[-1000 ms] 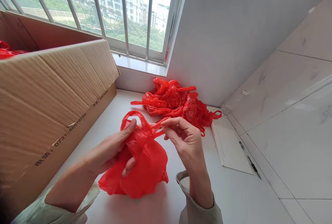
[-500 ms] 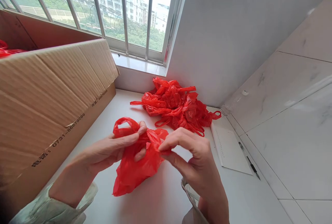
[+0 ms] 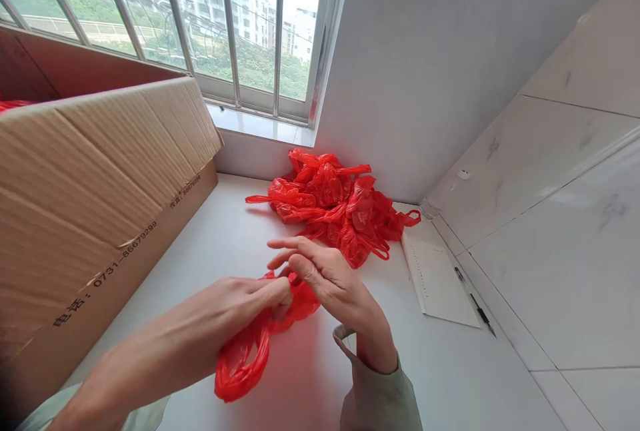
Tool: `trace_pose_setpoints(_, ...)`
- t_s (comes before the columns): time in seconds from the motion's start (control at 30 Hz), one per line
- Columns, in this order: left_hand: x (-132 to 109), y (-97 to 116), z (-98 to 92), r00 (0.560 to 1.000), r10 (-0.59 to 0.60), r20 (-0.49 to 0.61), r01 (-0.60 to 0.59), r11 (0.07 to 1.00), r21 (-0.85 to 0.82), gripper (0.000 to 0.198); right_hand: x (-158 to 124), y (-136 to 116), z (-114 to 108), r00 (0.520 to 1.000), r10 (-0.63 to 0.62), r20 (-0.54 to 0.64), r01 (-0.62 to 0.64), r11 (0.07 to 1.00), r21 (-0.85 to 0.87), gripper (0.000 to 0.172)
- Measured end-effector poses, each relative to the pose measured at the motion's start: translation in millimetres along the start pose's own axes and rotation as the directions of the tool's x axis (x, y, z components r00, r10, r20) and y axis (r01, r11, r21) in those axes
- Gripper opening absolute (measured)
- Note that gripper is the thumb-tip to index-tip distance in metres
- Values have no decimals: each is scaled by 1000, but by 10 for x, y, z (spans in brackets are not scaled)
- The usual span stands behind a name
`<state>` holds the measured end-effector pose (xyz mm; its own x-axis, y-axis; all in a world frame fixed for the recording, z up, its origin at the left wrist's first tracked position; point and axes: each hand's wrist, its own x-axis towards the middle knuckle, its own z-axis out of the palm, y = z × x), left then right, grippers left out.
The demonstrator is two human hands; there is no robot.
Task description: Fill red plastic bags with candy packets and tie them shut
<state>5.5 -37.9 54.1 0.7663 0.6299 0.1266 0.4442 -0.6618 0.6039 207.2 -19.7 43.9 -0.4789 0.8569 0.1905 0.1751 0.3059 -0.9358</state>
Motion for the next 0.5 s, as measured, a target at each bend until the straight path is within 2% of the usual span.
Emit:
trace_pose_setpoints(0.1,11,-25,6,981,92,-168,-51,972,229,31,49,80,31,995,35,94,-32,999,-35,33)
trace_pose_setpoints(0.17,57,-75,3,926,209,-313,-100,938,331,24,55,128,35,993,37,112,-38,999,-1,28)
trace_pose_setpoints(0.23,113,-127,7,869,288,-403,-123,913,390,22,57,160,41,984,57,167,-74,992,98,26)
trace_pose_setpoints(0.3,159,-165,20,852,294,-434,-122,917,381,24,66,169,52,982,70,178,-99,983,155,27)
trace_pose_setpoints(0.37,177,-187,34,854,276,-441,-135,936,325,25,81,152,65,995,41,90,-49,995,90,22)
trace_pose_setpoints(0.43,161,-203,32,865,252,-435,-151,956,253,26,93,120,72,999,-23,-26,21,999,-50,15)
trace_pose_setpoints(0.5,119,-219,7,894,216,-391,-165,973,160,26,93,86,68,993,-67,-102,49,984,-170,14)
